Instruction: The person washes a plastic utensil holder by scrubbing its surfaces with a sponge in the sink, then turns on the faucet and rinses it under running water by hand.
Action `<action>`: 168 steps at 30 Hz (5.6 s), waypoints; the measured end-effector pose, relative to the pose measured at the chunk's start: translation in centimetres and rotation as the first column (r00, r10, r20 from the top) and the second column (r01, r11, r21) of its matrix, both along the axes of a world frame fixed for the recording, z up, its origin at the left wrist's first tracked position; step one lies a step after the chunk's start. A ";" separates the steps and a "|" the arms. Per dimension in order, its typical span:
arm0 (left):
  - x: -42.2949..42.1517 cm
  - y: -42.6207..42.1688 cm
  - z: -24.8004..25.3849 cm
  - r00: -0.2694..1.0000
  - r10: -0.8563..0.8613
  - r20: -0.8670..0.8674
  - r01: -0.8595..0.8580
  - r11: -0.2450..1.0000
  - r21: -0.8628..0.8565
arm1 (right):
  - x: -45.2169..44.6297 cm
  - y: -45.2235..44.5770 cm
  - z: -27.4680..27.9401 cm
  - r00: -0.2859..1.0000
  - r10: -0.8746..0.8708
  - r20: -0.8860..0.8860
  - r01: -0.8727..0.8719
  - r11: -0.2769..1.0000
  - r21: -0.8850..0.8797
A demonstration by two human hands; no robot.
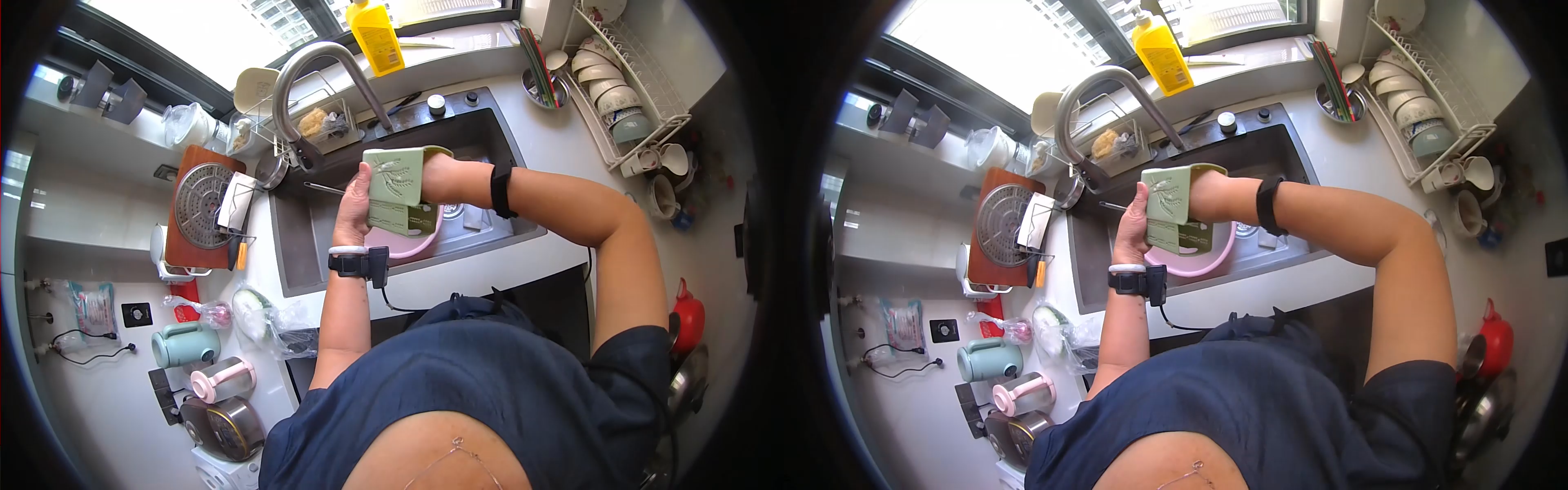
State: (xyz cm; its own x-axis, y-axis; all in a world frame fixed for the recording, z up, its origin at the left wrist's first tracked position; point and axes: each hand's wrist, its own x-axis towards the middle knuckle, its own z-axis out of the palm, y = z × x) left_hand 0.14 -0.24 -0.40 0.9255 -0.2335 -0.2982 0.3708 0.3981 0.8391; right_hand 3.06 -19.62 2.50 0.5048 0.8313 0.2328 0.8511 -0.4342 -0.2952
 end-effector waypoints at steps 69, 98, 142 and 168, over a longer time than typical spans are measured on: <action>0.1 5.4 -4.2 0.979 0.192 -0.065 -0.202 0.941 -0.273 | 0.6 -5.6 2.4 0.973 -0.100 -0.208 0.178 0.900 0.398; -3.0 6.3 -5.2 0.914 0.407 0.004 -0.391 0.881 -0.265 | 0.1 -1.8 -1.0 0.195 0.196 -0.961 0.784 0.557 0.272; -2.5 1.5 -2.7 0.919 0.377 -0.113 -0.368 0.925 0.094 | -1.7 2.2 -6.7 0.675 0.140 -0.724 0.252 0.879 0.405; -0.5 0.1 -1.4 0.978 0.205 -0.037 -0.206 0.979 -0.009 | -4.0 -2.6 -1.6 0.474 0.178 -0.862 0.314 0.881 0.354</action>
State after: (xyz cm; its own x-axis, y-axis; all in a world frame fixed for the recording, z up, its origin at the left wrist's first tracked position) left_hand -0.33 -0.15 -1.80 0.9430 -0.0436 -0.3299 0.3095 0.4794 0.8212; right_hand -0.93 -22.20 0.90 0.6917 0.7200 -0.0567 0.0245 -0.1019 -0.9945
